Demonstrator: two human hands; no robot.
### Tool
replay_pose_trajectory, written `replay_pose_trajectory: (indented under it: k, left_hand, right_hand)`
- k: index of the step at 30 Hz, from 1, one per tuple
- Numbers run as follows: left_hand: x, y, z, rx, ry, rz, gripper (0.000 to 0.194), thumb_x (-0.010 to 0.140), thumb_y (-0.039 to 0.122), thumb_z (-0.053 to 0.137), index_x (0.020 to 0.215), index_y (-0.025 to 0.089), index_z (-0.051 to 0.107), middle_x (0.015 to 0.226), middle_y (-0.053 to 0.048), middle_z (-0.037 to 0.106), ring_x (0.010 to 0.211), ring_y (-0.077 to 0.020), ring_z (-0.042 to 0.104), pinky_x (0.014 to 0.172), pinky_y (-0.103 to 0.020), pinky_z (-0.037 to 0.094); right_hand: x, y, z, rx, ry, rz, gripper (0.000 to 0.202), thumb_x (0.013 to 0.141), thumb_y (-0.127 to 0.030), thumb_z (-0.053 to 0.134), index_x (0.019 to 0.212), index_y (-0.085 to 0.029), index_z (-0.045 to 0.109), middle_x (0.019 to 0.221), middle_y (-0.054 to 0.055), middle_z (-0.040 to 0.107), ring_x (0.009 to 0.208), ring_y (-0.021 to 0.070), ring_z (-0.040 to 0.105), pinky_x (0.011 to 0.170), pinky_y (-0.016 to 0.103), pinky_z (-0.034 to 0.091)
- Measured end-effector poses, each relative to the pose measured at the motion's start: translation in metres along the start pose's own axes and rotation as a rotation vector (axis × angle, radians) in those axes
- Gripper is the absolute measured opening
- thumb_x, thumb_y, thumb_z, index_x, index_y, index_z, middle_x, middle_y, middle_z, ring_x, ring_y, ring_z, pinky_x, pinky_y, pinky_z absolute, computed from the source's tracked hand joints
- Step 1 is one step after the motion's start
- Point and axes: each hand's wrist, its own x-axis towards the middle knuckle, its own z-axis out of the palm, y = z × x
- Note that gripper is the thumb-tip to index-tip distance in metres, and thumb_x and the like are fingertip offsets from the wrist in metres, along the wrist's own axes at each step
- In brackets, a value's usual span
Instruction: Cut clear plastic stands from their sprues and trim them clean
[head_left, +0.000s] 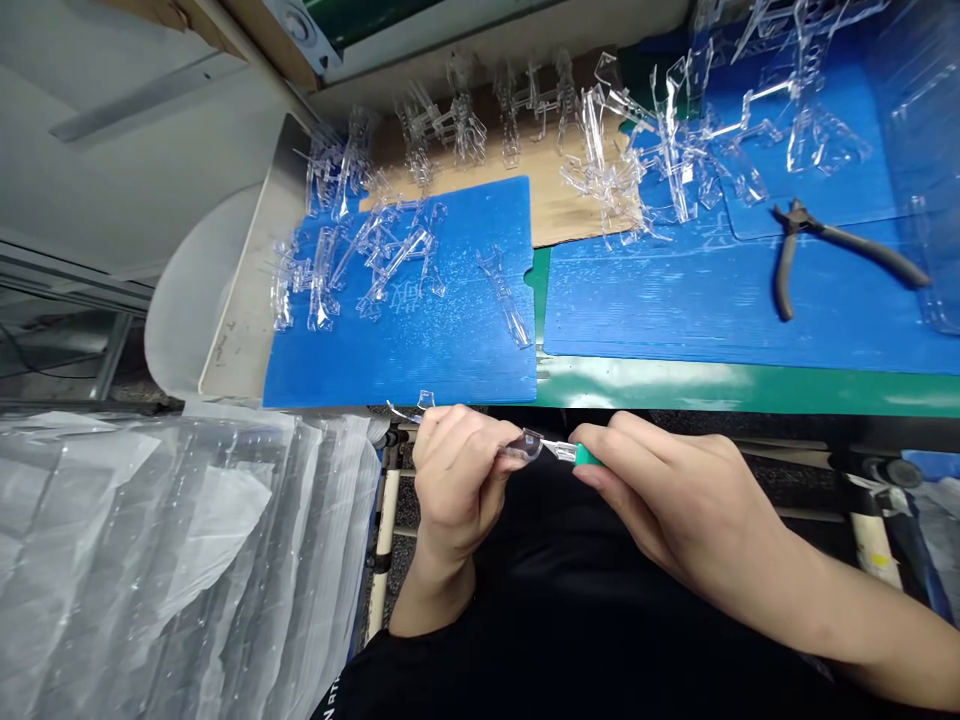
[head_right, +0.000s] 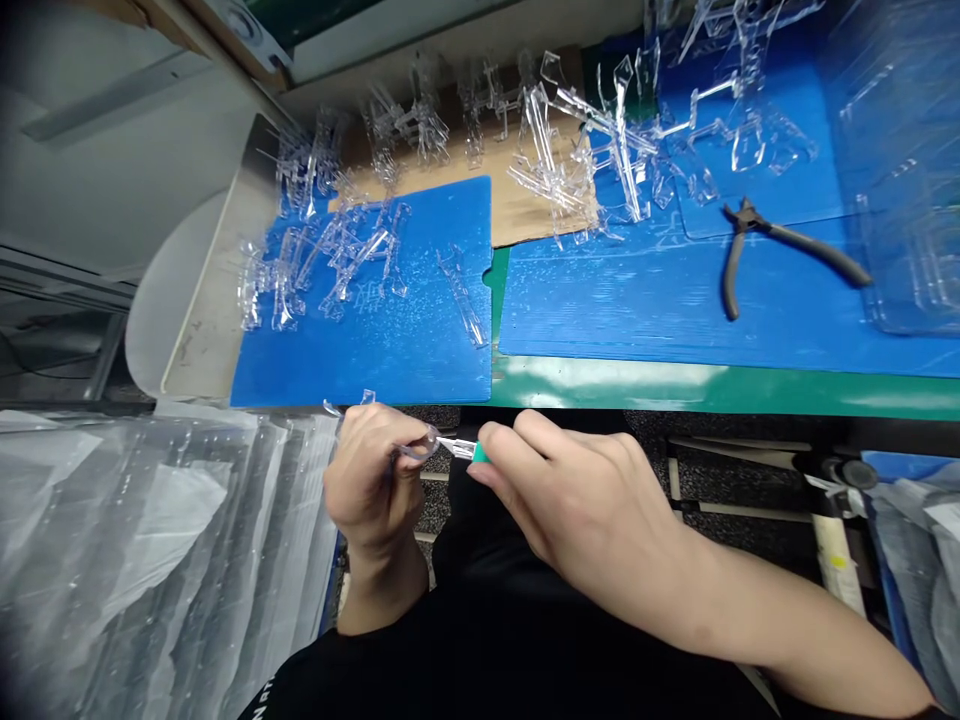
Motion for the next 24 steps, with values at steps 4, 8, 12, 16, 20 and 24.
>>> replay_pose_trajectory:
  k: [4,8,12,16,20,24]
  left_hand:
    - [0.000,-0.001,0.001,-0.111,-0.022,-0.019,0.025,0.116,0.035,0.055,0.099,0.022,0.066,0.075,-0.001,0.067,0.067,-0.0176,0.058,0.074,-0.038,0.037]
    - [0.001,0.005,-0.003,-0.324,-0.136,-0.059,0.025,0.117,0.035,0.054,0.099,0.021,0.065,0.078,-0.002,0.068,0.067,-0.0171,0.056,0.074,-0.038,0.038]
    - [0.008,0.017,0.003,-0.358,-0.278,-0.004,0.026,0.112,0.041,0.060,0.096,0.020,0.062,0.075,-0.001,0.064,0.065,-0.0165,0.052,0.068,-0.036,0.035]
    - [0.015,0.036,0.034,-0.288,-0.435,0.394,0.040,0.102,0.050,0.062,0.075,0.021,0.052,0.064,0.002,0.049,0.056,-0.0161,0.042,0.057,-0.037,0.023]
    - [0.015,0.070,0.064,-0.386,-0.596,0.757,0.032,0.089,0.045,0.058,0.068,0.021,0.056,0.063,-0.001,0.048,0.055,-0.0178,0.042,0.054,-0.038,0.025]
    - [0.013,0.099,0.084,-0.473,-0.812,0.955,0.021,0.076,0.039,0.063,0.066,0.021,0.060,0.060,-0.004,0.051,0.052,-0.0196,0.045,0.054,-0.039,0.029]
  right_hand:
    - [0.006,0.013,0.014,0.045,0.023,0.033,0.032,0.120,-0.034,0.045,0.104,-0.020,0.068,0.082,0.002,0.065,0.061,0.0149,0.059,0.056,0.033,0.035]
    - [0.018,0.044,0.041,0.033,0.181,0.213,0.030,0.119,-0.036,0.048,0.109,-0.019,0.071,0.096,0.008,0.075,0.076,0.0206,0.066,0.067,0.033,0.040]
    - [0.024,0.055,0.037,0.268,0.204,0.293,0.024,0.116,-0.038,0.055,0.110,-0.020,0.069,0.091,0.004,0.071,0.077,0.0189,0.061,0.074,0.032,0.043]
    - [0.020,0.043,0.010,0.552,0.156,0.393,0.024,0.103,-0.043,0.078,0.105,-0.020,0.072,0.076,-0.005,0.059,0.070,0.0146,0.052,0.068,0.028,0.041]
    - [-0.003,0.024,-0.003,0.488,0.091,0.457,0.019,0.099,-0.034,0.084,0.107,-0.019,0.077,0.078,-0.005,0.065,0.073,0.0138,0.057,0.070,0.027,0.040]
    - [-0.048,0.019,-0.022,0.355,0.138,0.587,0.017,0.103,-0.033,0.081,0.097,-0.019,0.075,0.087,-0.002,0.076,0.082,0.0164,0.068,0.074,0.026,0.045]
